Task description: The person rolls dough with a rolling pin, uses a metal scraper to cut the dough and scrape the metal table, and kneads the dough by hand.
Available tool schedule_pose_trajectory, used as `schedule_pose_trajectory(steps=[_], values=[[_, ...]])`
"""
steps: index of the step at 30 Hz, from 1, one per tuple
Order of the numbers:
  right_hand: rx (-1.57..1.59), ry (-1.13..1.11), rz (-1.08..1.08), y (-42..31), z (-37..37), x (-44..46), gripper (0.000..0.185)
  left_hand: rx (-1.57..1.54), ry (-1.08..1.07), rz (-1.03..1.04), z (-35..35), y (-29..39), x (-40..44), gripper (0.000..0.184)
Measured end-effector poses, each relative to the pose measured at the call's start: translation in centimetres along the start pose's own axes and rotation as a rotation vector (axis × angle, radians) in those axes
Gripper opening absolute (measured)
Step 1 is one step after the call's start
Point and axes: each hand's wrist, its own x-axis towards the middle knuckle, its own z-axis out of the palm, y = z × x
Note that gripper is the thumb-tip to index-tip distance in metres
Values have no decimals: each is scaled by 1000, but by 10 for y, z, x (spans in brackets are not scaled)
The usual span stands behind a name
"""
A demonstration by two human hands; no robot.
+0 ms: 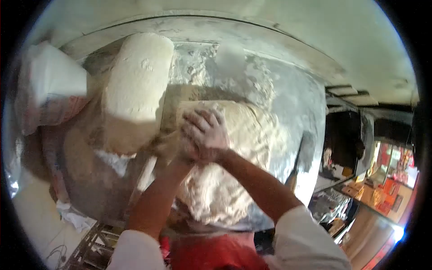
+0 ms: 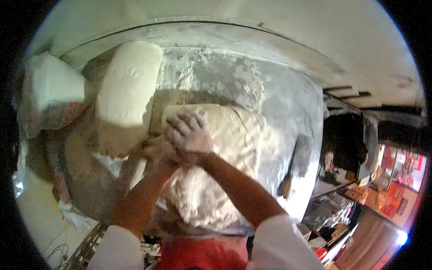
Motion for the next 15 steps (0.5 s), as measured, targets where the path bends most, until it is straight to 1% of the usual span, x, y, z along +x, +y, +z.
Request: schedule_pose_trajectory(steps=[1, 2, 4, 5, 8, 9, 10, 12, 13, 14, 15], values=[[17, -39, 23, 3, 6, 6, 46, -16, 2, -54, -1, -15, 6, 55], [38, -76, 61, -6, 7, 0, 46, -12, -25, -90, -5, -25, 4, 54], [-19, -127, 55, 2, 2, 21, 44, 44, -30, -74, -15, -27, 24, 54], [26, -50, 68, 1, 2, 25, 44, 68, -24, -56, -20, -22, 29, 54], [15, 27, 37, -2, 3, 23, 42, 176, -49, -17, -30, 7, 14, 53], [-41, -112, -107, -7, -27, 22, 46, 237, -81, 10, -27, 16, 1, 53], [-52, -101, -110, -18, -36, 13, 46, 272, -106, 50, -21, 22, -18, 52], [-106, -470, 89, -54, -42, -35, 57, 190, -65, 105, 7, 31, -83, 52], [-15, -512, 90, -65, -38, -65, 59, 314, -2, 147, 23, 23, -113, 52], [78, -557, 94, -69, -32, -86, 60, 554, 59, 196, 38, 7, -134, 52], [147, -542, 64, -68, -35, -81, 61, 632, 68, 207, 46, -7, -141, 51]])
